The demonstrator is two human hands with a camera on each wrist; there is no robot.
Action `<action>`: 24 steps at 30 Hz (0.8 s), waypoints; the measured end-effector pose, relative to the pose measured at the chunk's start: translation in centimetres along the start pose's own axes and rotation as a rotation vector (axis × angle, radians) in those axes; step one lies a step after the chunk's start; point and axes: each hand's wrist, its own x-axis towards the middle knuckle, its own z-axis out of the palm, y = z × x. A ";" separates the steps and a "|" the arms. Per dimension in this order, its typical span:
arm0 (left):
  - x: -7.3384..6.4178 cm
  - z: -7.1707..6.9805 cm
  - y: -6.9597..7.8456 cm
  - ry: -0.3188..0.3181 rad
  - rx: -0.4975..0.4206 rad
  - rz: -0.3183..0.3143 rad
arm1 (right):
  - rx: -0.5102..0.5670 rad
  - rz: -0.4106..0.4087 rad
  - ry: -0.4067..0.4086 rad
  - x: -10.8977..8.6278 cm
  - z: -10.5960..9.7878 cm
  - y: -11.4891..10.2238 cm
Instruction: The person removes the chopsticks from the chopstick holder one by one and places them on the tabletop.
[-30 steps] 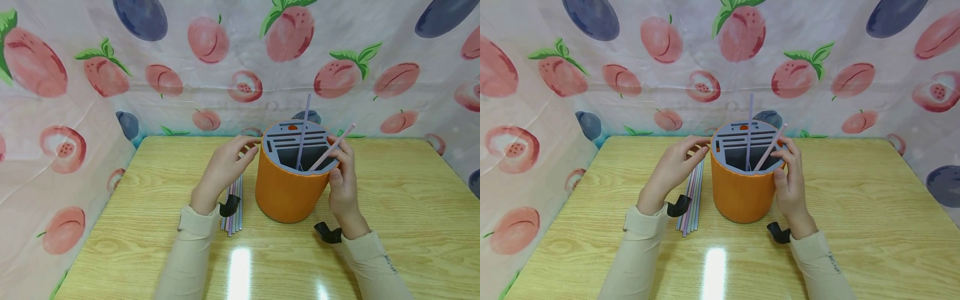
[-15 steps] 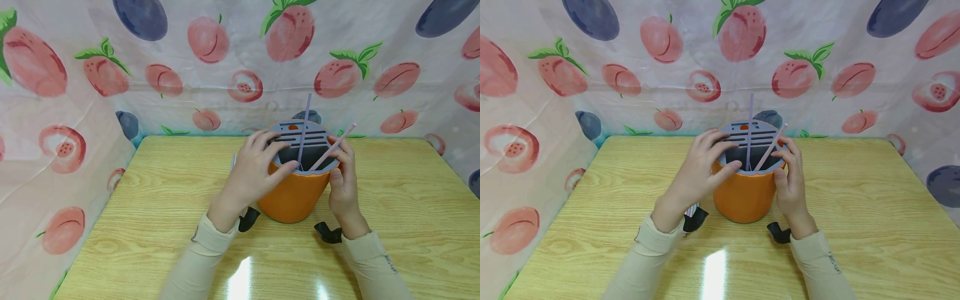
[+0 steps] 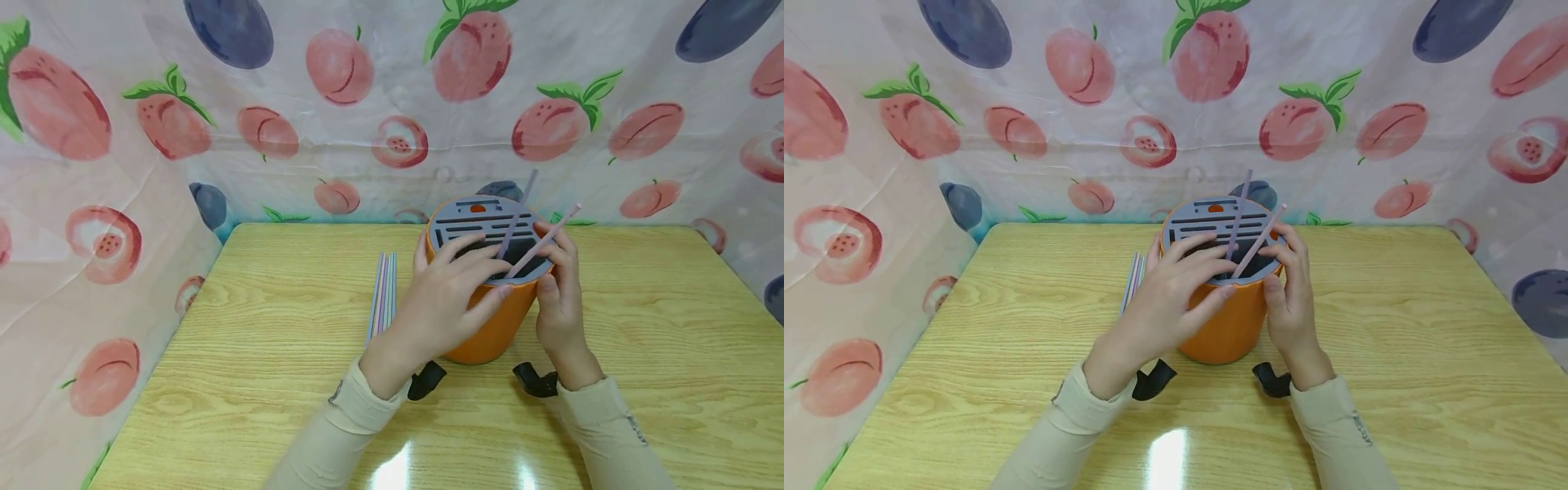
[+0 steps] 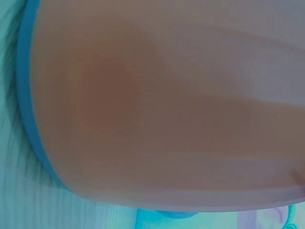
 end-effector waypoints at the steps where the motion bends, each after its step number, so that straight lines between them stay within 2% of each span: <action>1: 0.0 0.0 0.1 -0.003 -0.008 -0.003 | 0.000 -0.001 0.002 0.0 0.0 0.0; 5: 0.1 0.0 0.2 -0.014 -0.069 -0.033 | 0.007 0.001 0.006 0.0 -0.1 0.0; 11: 0.1 -0.2 -0.2 -0.003 -0.209 -0.077 | -0.021 0.017 -0.004 -0.3 -0.3 0.0; 18: -0.1 -1.1 -1.3 0.075 -0.407 -0.042 | -0.011 0.038 -0.007 -0.8 -0.5 0.9; 21: 0.0 -1.9 -1.6 0.118 -0.517 -0.054 | -0.011 0.037 -0.006 -0.8 -0.6 1.1; 24: 0.0 -3.1 -1.4 0.173 -0.656 -0.093 | -0.008 0.036 -0.006 -0.6 -0.5 0.9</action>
